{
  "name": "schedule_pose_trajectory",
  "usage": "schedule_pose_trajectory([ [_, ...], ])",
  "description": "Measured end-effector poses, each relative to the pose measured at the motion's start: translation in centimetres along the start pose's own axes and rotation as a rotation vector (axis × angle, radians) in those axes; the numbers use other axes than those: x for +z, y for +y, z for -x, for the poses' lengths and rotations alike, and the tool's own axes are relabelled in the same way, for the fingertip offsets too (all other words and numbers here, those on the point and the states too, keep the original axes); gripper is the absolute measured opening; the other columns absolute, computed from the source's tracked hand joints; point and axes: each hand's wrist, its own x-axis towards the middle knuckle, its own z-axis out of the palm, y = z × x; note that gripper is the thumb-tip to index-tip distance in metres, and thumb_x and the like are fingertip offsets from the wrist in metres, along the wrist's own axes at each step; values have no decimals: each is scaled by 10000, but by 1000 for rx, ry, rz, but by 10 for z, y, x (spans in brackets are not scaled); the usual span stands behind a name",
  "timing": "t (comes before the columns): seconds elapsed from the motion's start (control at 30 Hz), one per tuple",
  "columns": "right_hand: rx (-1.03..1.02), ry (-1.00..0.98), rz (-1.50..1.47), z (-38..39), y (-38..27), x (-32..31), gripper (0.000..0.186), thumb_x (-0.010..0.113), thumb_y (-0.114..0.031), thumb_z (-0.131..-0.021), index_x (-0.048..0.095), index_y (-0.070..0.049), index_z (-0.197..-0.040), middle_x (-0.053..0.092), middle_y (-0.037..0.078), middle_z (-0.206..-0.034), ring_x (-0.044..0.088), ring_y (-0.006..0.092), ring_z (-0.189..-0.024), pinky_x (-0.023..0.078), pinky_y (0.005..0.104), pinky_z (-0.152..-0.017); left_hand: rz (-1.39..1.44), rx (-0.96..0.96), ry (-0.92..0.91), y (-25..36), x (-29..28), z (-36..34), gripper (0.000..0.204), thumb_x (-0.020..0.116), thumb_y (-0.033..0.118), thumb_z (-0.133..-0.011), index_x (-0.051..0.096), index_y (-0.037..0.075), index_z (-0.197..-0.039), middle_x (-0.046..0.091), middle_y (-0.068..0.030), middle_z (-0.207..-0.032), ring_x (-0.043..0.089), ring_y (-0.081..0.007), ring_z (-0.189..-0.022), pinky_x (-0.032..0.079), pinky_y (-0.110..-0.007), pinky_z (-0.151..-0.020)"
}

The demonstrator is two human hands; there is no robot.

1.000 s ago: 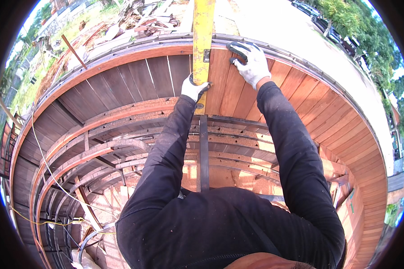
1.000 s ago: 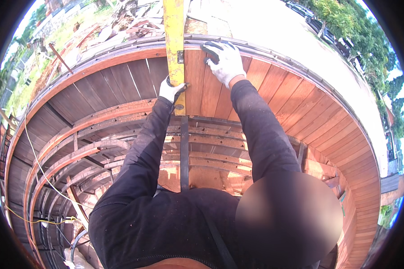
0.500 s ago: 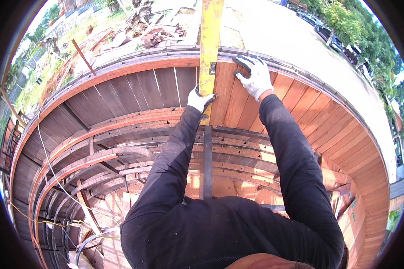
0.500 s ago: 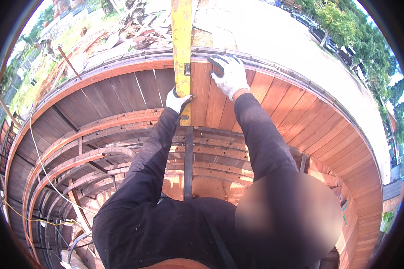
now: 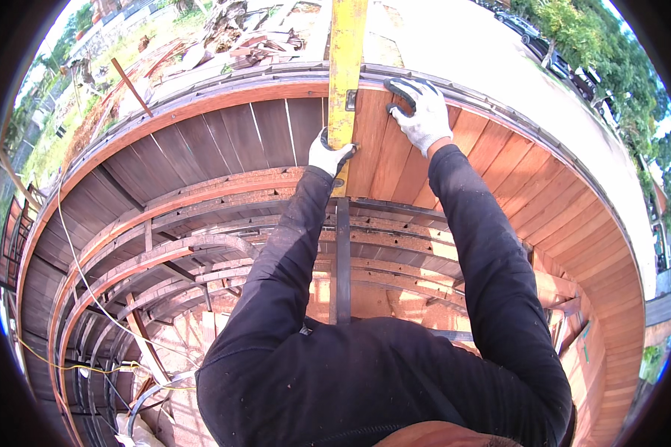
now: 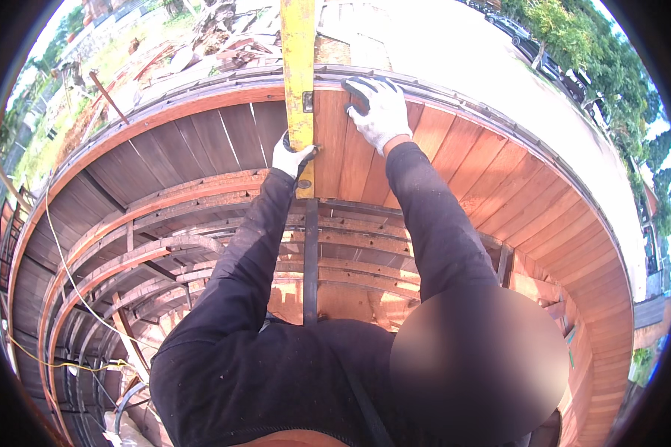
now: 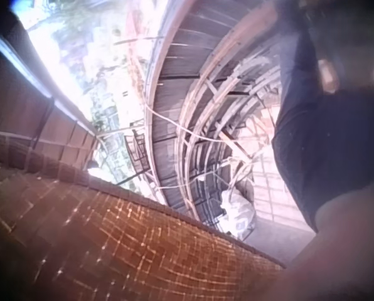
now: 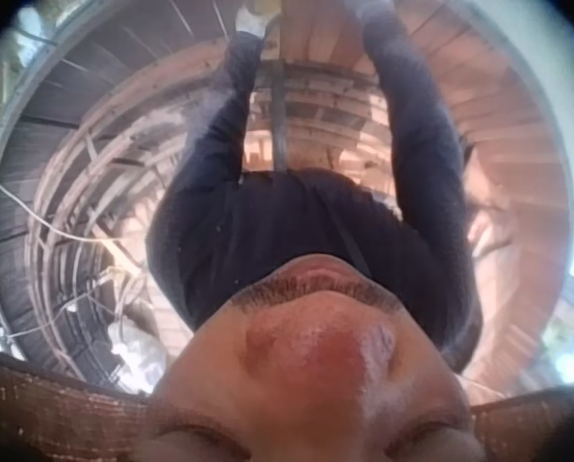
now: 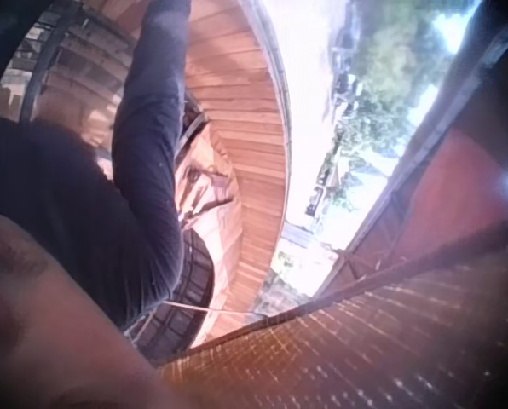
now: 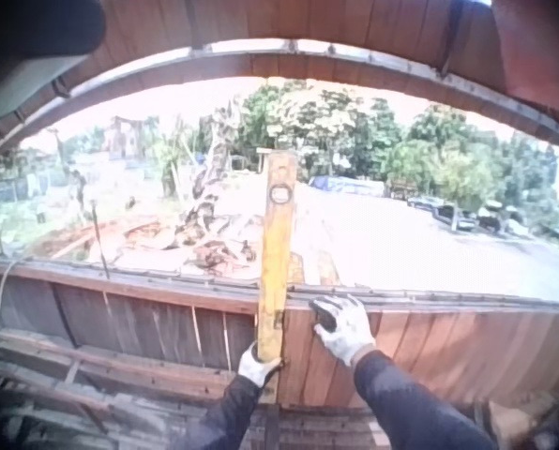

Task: The person cuts a wooden plank with a hand saw, measures it with a level, and secures it to a curved wooden structure using a nail gun. The person then loads nails into the nail gun and continues fastening planks.

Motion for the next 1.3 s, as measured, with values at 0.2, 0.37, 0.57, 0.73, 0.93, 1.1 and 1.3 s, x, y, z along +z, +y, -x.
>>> schedule_pose_trajectory([
  [0.2,-8,7,50,2,-6,-1,397,663,-302,-856,639,-212,-1241,624,28,-1285,506,238,-1259,317,404,-1124,-98,12,14,-1,-7,3,411,733,-82,-779,557,-31,-1147,684,-121,-1066,688,-177,-874,580,-281,-778],
  [0.37,-31,55,37,4,-2,3,395,691,-263,-829,651,-216,-1220,629,21,-1273,514,240,-1251,316,419,-1126,-70,-4,8,2,-4,2,411,739,-69,-779,564,-34,-1148,690,-106,-1047,687,-164,-859,579,-276,-763],
  [0.57,-20,52,-3,2,-3,1,393,688,-227,-811,666,-212,-1202,640,17,-1260,523,241,-1238,322,426,-1122,-63,9,-6,-7,-9,-2,424,762,-35,-770,582,-30,-1154,693,-85,-1041,675,-140,-867,569,-264,-769],
  [0.73,-40,69,-26,0,-2,0,388,689,-216,-794,680,-209,-1182,655,7,-1239,543,245,-1213,338,427,-1109,-69,32,3,-9,-10,-2,433,751,-49,-774,573,-36,-1169,690,-93,-1058,677,-148,-883,571,-272,-779],
  [0.93,-37,74,-25,0,-6,-1,389,689,-217,-794,680,-213,-1182,652,8,-1245,543,236,-1214,335,422,-1112,-88,40,-5,-11,-14,-5,433,743,-60,-775,571,-37,-1172,690,-94,-1060,680,-154,-887,573,-274,-778],
  [1.1,2,52,13,2,-7,-3,397,692,-229,-797,673,-219,-1193,644,12,-1255,537,232,-1223,322,417,-1123,-108,21,-9,-3,-8,0,429,743,-59,-770,578,-29,-1164,694,-92,-1049,679,-151,-883,574,-277,-780],
  [1.3,-6,17,17,2,-2,-2,445,689,-250,-815,630,-218,-1255,622,23,-1290,521,240,-1240,292,416,-1141,-115,33,11,-3,-4,0,459,755,-52,-758,573,-34,-1179,696,-90,-1039,681,-155,-882,575,-283,-781],
])
